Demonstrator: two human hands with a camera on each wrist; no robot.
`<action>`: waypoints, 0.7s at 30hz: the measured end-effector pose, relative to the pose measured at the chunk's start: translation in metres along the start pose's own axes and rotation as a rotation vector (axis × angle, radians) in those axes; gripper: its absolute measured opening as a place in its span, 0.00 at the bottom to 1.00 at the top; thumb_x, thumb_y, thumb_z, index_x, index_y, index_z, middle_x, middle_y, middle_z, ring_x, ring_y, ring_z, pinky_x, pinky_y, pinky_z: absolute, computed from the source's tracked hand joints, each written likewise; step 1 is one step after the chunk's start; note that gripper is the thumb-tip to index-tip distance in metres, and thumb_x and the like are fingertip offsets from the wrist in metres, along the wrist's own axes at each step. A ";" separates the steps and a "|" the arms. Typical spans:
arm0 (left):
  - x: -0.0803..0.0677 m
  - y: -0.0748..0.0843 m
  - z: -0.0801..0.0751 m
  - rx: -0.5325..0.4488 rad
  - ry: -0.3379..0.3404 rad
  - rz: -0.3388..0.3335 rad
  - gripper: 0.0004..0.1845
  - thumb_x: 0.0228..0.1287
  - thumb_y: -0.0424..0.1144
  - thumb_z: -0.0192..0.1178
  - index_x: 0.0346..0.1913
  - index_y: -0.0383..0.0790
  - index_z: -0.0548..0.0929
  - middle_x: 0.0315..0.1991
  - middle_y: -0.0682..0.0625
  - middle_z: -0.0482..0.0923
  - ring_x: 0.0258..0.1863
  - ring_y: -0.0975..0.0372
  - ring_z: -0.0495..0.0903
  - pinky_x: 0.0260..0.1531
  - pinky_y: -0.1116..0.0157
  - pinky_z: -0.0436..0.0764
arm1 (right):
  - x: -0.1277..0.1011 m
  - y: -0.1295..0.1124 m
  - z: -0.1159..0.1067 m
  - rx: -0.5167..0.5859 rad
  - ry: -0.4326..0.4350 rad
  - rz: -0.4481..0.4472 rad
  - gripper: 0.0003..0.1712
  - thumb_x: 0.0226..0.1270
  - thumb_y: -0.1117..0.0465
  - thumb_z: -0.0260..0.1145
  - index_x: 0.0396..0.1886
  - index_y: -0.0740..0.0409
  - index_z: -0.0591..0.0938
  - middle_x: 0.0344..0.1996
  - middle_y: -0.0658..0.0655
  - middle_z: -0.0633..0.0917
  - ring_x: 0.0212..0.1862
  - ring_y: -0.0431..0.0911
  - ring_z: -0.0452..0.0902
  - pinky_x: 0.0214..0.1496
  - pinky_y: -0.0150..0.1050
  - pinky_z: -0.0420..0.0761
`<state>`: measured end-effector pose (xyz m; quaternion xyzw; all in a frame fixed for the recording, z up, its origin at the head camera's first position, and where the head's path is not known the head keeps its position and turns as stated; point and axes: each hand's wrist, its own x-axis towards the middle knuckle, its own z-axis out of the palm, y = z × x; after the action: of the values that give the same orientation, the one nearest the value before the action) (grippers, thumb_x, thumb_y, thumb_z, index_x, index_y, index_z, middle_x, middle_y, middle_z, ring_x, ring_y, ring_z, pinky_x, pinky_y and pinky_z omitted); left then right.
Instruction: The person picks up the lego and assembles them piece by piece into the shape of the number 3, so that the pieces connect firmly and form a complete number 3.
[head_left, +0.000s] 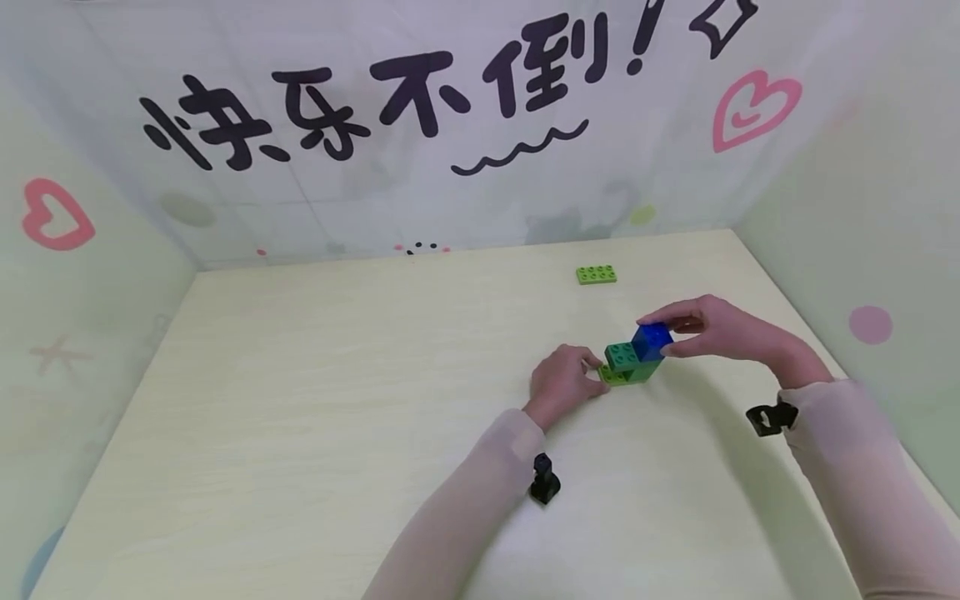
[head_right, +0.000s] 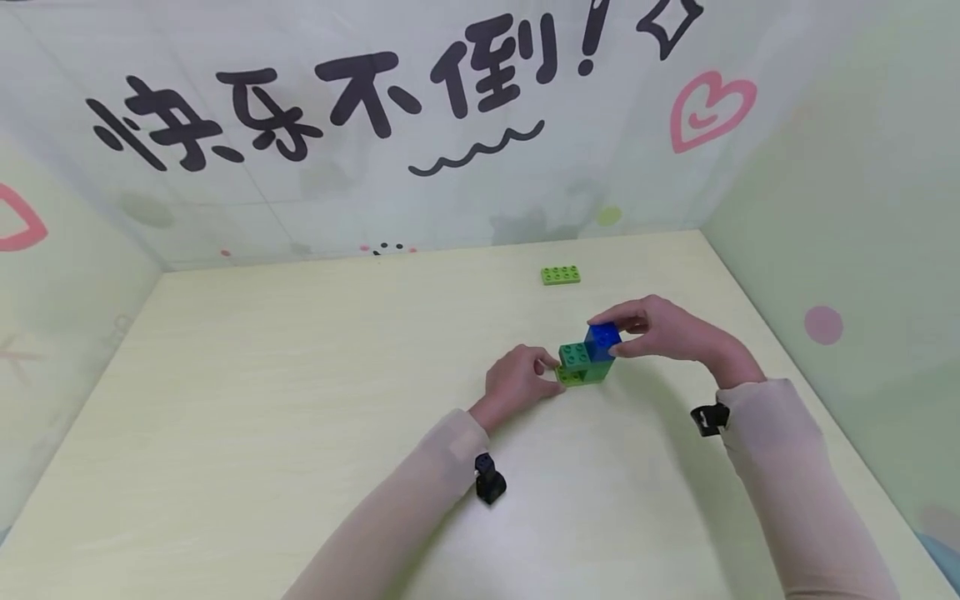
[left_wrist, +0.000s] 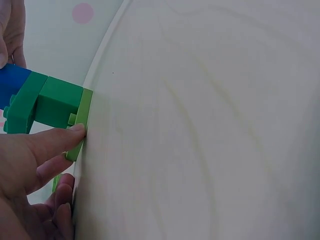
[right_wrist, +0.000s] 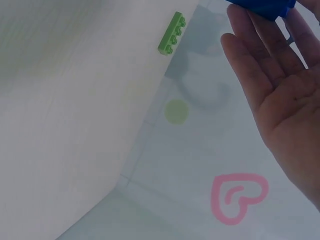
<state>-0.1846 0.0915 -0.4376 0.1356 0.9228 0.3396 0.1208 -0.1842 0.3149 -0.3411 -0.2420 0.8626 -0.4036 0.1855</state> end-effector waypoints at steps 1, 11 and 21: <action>0.000 0.000 0.000 0.000 0.000 0.001 0.17 0.45 0.49 0.72 0.42 0.52 0.85 0.33 0.59 0.76 0.32 0.69 0.73 0.24 0.71 0.68 | 0.000 0.000 -0.001 0.010 -0.014 -0.002 0.25 0.58 0.63 0.66 0.56 0.66 0.75 0.52 0.63 0.77 0.54 0.42 0.73 0.51 0.36 0.74; -0.001 0.001 0.000 -0.006 -0.001 0.008 0.18 0.45 0.48 0.71 0.42 0.52 0.85 0.37 0.59 0.78 0.34 0.69 0.73 0.25 0.71 0.69 | 0.005 -0.005 -0.014 -0.003 -0.090 -0.002 0.22 0.62 0.63 0.63 0.56 0.65 0.75 0.52 0.62 0.77 0.52 0.44 0.74 0.49 0.33 0.74; -0.002 0.000 0.001 -0.007 0.003 0.008 0.18 0.45 0.48 0.72 0.42 0.51 0.85 0.36 0.58 0.77 0.33 0.69 0.73 0.24 0.71 0.68 | 0.011 -0.009 -0.027 -0.054 -0.055 0.026 0.20 0.64 0.60 0.61 0.56 0.61 0.76 0.52 0.59 0.78 0.51 0.43 0.76 0.48 0.32 0.74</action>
<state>-0.1825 0.0918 -0.4378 0.1382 0.9214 0.3433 0.1184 -0.2042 0.3200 -0.3195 -0.2468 0.8708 -0.3708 0.2079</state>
